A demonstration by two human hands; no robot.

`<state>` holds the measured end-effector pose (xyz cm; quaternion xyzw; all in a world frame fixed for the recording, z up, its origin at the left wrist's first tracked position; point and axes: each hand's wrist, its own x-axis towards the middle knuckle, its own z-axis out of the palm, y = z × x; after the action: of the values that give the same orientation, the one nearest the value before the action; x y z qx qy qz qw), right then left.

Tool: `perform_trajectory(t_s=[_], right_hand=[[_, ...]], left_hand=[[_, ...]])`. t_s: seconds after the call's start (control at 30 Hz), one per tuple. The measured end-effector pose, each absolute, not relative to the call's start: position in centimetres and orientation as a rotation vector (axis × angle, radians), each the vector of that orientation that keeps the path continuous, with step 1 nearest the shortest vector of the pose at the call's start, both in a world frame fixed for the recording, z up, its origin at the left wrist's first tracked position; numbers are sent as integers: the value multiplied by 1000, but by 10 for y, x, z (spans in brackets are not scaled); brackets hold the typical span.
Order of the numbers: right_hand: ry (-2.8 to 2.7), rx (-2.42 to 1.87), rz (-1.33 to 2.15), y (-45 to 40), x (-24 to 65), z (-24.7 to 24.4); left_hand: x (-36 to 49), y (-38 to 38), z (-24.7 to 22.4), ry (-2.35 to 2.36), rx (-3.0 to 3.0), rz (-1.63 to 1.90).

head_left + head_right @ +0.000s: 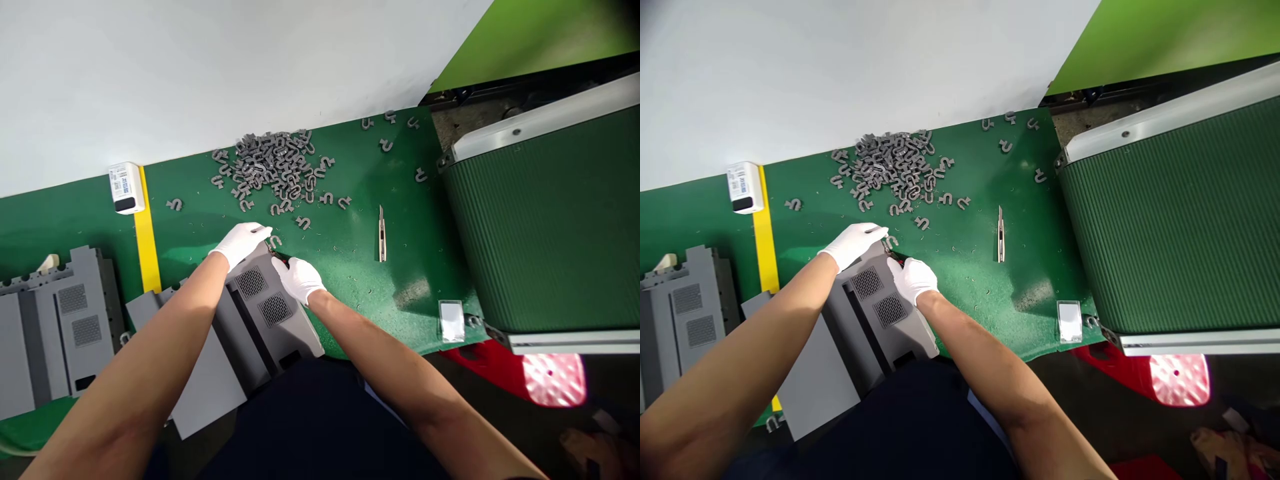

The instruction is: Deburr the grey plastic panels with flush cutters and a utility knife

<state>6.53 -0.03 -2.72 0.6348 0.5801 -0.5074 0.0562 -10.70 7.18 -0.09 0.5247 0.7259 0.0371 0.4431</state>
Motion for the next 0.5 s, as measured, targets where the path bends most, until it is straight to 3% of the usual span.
perform_trajectory(t_s=[0.5], right_hand=[[1781, 1931, -1473, -2, 64, -21]], left_hand=[[-112, 72, -12, 1776, 1305, 138]])
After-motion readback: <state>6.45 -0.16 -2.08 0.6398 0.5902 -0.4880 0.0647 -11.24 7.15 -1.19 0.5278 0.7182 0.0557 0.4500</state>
